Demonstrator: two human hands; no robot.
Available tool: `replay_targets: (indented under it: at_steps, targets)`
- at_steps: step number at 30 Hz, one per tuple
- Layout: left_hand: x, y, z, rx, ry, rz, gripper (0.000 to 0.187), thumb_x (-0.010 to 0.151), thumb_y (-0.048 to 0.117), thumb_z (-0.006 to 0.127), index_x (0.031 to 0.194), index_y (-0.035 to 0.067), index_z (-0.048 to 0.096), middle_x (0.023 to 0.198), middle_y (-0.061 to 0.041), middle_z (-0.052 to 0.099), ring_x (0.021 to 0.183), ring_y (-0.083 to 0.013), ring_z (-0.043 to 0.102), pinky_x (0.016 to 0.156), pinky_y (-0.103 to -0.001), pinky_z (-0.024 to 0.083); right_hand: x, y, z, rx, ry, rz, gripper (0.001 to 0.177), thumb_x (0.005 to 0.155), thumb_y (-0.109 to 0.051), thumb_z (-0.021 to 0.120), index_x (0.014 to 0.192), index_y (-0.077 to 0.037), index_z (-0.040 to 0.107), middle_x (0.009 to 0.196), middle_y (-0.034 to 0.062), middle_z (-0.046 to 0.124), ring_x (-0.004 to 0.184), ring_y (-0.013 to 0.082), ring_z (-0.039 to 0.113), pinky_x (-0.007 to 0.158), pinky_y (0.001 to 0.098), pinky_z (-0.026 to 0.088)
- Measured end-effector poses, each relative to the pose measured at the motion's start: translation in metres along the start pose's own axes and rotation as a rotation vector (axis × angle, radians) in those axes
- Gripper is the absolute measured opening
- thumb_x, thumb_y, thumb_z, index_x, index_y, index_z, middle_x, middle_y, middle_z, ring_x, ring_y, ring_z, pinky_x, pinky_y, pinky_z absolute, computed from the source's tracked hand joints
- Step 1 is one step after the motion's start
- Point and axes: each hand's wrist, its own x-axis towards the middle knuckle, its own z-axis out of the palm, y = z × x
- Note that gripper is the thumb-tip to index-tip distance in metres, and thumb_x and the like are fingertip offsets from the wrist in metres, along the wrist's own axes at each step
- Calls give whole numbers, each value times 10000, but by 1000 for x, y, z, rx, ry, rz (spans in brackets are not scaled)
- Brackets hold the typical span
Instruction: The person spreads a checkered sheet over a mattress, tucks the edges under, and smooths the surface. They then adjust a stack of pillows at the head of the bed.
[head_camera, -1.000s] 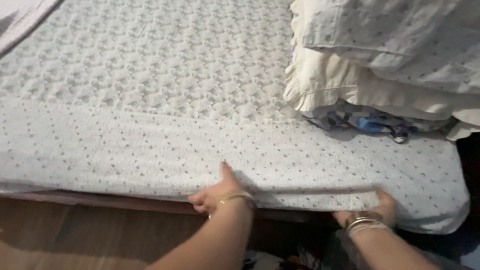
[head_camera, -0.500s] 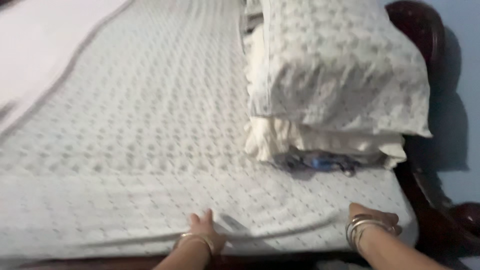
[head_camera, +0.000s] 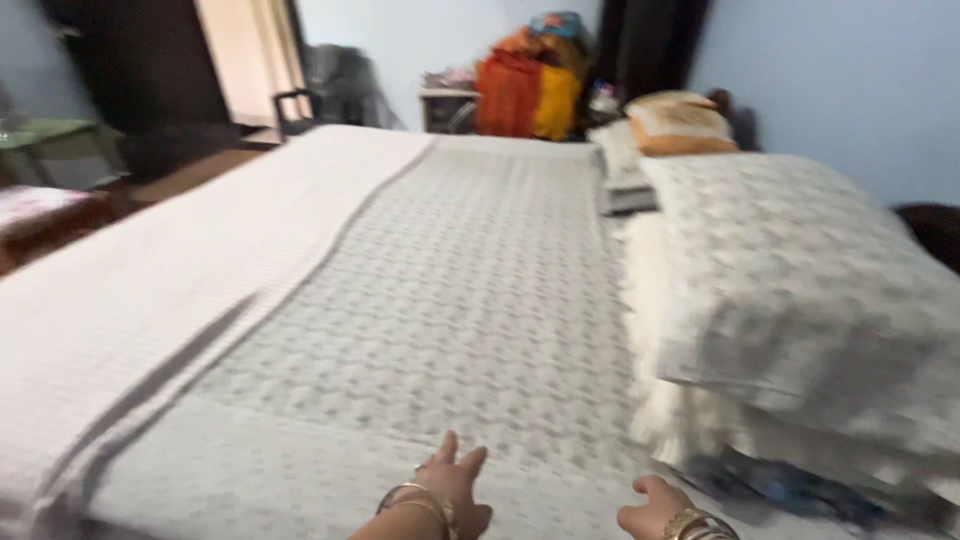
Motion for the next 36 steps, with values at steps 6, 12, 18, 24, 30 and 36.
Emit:
replay_targets:
  at_steps: [6, 12, 18, 24, 30, 36]
  targets:
    - [-57, -136, -50, -5, 131, 74, 770, 962, 369, 591, 1625, 366, 199, 1723, -105, -58, 1564, -384, 134, 1235, -516, 286, -17, -156, 46, 100, -217, 5, 719, 914, -387, 667, 1546, -136, 432, 1516, 136, 551, 1315, 284, 652, 1043, 448, 550]
    - [-88, -271, -95, -54, 260, -9, 724, 978, 336, 560, 1615, 342, 217, 1728, -53, 6, 1539, -330, 249, 1225, -455, 334, -33, -282, 140, 82, -253, 25, 748, 933, -374, 717, 1572, -146, 402, 1575, 117, 458, 1359, 287, 581, 1100, 480, 516]
    - [-72, -359, -112, -183, 330, -13, 689, 976, 344, 573, 1591, 254, 275, 1636, -71, 319, 1467, -294, 393, 1193, -429, 377, 10, -341, 184, -119, -278, -144, 748, 902, -378, 763, 1539, -137, 453, 1562, 80, 509, 1396, 239, 536, 1163, 449, 447]
    - [-42, -441, -142, -249, 252, -123, 559, 990, 348, 548, 1518, 224, 414, 1488, -95, 521, 1366, -296, 507, 1140, -435, 430, 85, -451, 261, 53, -480, -157, 550, 967, -308, 720, 1414, -39, 547, 1253, 81, 535, 1053, 222, 588, 877, 420, 501]
    - [-8, -518, -169, -422, 417, -184, 374, 969, 237, 534, 1326, 182, 632, 1257, -136, 689, 1146, -297, 669, 1008, -400, 533, 38, -560, 359, 540, -566, -49, 265, 948, -176, 659, 1147, -1, 647, 1008, 132, 702, 697, 226, 685, 571, 409, 559]
    - [47, -565, -153, -587, 423, -233, 354, 953, 257, 576, 1286, 171, 662, 1210, -146, 712, 1092, -268, 693, 966, -378, 552, 7, -615, 446, 708, -579, 124, 332, 936, -264, 723, 1107, 20, 710, 893, 144, 706, 681, 278, 687, 628, 433, 617]
